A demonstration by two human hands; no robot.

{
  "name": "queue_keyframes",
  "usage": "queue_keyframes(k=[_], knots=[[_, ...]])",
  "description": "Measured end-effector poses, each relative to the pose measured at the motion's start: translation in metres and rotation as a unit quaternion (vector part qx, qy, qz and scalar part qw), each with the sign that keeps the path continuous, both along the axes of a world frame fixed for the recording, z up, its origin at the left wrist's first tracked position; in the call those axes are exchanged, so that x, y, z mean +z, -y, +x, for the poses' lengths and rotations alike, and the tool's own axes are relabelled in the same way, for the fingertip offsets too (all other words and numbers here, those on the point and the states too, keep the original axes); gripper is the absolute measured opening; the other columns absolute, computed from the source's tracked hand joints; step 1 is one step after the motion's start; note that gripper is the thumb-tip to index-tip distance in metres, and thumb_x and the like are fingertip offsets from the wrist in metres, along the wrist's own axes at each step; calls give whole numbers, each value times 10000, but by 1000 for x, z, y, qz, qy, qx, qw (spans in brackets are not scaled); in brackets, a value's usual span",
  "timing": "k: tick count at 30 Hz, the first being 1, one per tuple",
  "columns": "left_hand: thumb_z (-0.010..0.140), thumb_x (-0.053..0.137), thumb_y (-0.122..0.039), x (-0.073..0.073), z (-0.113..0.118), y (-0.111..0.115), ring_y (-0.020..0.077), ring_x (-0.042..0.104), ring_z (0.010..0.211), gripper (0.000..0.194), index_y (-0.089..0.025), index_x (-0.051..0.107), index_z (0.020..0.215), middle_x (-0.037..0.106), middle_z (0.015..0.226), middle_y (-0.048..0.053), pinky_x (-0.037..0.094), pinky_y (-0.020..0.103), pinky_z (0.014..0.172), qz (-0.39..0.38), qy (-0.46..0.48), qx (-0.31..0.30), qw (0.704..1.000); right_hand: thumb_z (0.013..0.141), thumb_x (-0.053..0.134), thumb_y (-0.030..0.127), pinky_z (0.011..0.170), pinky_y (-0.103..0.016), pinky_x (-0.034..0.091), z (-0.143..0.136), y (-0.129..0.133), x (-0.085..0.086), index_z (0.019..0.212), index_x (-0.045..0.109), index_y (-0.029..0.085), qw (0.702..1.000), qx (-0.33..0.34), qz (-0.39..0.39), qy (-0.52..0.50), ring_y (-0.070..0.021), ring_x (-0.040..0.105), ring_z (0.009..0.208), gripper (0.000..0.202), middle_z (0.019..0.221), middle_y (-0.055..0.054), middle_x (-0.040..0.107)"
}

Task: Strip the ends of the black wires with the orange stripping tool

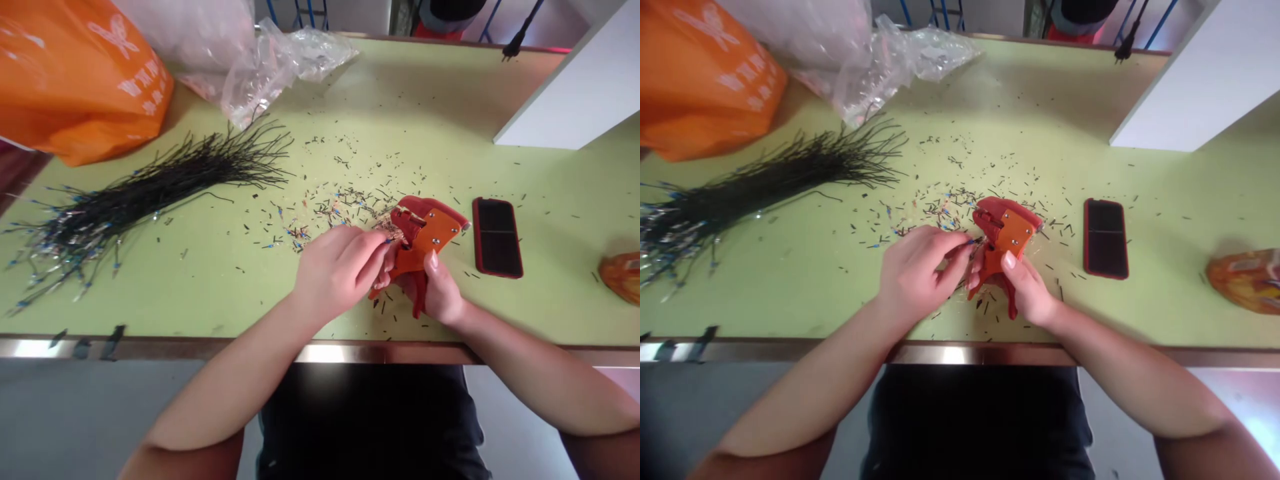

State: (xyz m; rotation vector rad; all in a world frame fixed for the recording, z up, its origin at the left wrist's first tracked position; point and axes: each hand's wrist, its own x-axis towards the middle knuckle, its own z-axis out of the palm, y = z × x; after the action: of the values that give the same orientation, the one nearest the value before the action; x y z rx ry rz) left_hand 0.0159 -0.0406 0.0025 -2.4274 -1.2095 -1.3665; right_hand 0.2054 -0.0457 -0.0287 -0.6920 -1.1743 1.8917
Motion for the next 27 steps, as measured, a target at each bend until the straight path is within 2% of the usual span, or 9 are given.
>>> queue_keyframes(k=[5,10,15,21,27], knots=[[1003,584,-143,4,1,2,140,611,602,151,-206,662,890,682,667,-19,424,293,564,-11,-23,4,1000,902,546,827,791,-483,662,2,0,-1,980,667,273,1000,-10,-2,9,-332,725,1022,572,889,-93,707],[992,600,-143,4,2,7,156,610,645,95,-170,665,928,717,741,14,444,311,583,-2,-58,14,998,972,530,750,885,-496,658,1,4,-12,1062,702,297,999,-42,4,-5,-323,739,1088,493,993,-71,760],[995,615,-156,6,5,9,142,576,608,154,-182,642,846,688,695,-4,418,305,551,-4,-61,0,998,946,573,757,926,-511,657,-2,4,-14,1135,707,324,996,-83,-8,17,-334,736,1150,491,1070,-55,782],[1004,573,-146,9,6,9,130,478,553,313,-203,561,696,545,573,-30,358,300,516,-7,-88,33,996,909,565,811,975,-523,634,0,6,-13,1098,701,309,988,-125,12,95,-348,694,1233,553,1100,-68,784],[995,557,-135,6,7,10,128,492,558,310,-203,542,693,552,583,-27,347,303,511,-17,-89,33,995,912,588,796,1002,-529,620,2,6,-12,1017,704,285,986,-118,40,108,-342,699,1210,534,1053,-76,778]])
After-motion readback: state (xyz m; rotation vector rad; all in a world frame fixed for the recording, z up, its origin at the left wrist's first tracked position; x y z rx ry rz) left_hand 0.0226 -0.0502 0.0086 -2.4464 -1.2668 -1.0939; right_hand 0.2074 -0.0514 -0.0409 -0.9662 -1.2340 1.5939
